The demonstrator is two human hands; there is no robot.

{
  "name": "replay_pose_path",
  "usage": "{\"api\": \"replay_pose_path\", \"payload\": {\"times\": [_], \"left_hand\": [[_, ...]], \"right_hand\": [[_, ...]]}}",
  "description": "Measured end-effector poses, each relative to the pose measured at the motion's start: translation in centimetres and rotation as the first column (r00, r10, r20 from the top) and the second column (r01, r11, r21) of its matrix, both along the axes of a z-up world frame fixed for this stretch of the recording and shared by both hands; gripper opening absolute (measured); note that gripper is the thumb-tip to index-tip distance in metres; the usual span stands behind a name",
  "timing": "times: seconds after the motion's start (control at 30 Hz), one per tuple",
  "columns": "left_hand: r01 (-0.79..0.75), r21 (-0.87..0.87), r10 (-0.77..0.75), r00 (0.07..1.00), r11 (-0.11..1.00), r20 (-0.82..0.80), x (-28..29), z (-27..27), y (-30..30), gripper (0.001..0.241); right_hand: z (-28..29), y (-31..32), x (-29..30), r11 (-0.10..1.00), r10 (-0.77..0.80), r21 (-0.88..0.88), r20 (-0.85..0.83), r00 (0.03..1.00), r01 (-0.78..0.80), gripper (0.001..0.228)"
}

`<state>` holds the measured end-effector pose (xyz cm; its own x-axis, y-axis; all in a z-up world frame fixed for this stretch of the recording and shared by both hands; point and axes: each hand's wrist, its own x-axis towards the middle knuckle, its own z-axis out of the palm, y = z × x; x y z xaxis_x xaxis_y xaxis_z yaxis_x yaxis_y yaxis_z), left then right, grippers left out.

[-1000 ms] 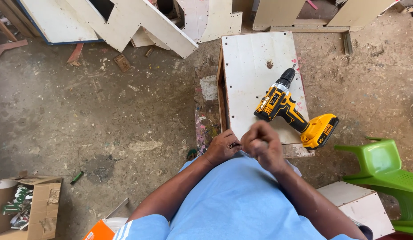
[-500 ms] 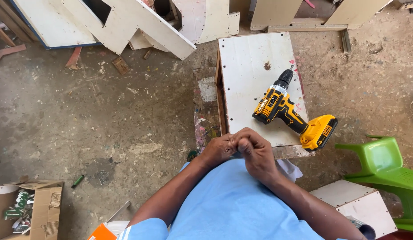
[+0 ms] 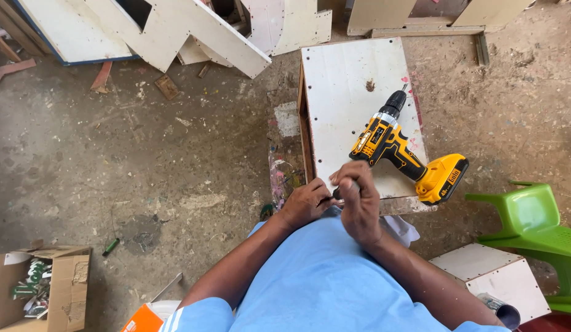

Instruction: Assembling a wooden box or cabinet using a power drill and screwdriver to fasten panels together.

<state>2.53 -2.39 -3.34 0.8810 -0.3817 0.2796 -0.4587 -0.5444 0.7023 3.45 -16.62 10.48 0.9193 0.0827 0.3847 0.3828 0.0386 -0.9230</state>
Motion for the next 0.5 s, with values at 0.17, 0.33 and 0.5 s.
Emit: {"api": "replay_pose_path", "payload": {"times": [0.17,0.33,0.5], "left_hand": [[0.085,-0.077,-0.098,0.979,0.993,-0.178,0.0,1.9,0.6,0.014],[-0.024,-0.219,-0.035,0.965,0.976,-0.261,-0.6,2.0,0.1,0.013],[-0.087,-0.236,0.028,0.970,0.968,-0.240,-0.7,-0.3,0.1,0.013]], "right_hand": [[-0.1,-1.0,2.6,0.966,0.236,0.172,-0.281,0.930,-0.193,0.019],[-1.6,-1.2,5.8,0.690,0.646,0.511,-0.115,0.754,-0.513,0.032],[1.2,-0.3,1.7,0.983,0.175,0.106,-0.327,0.929,-0.148,0.041]]}}
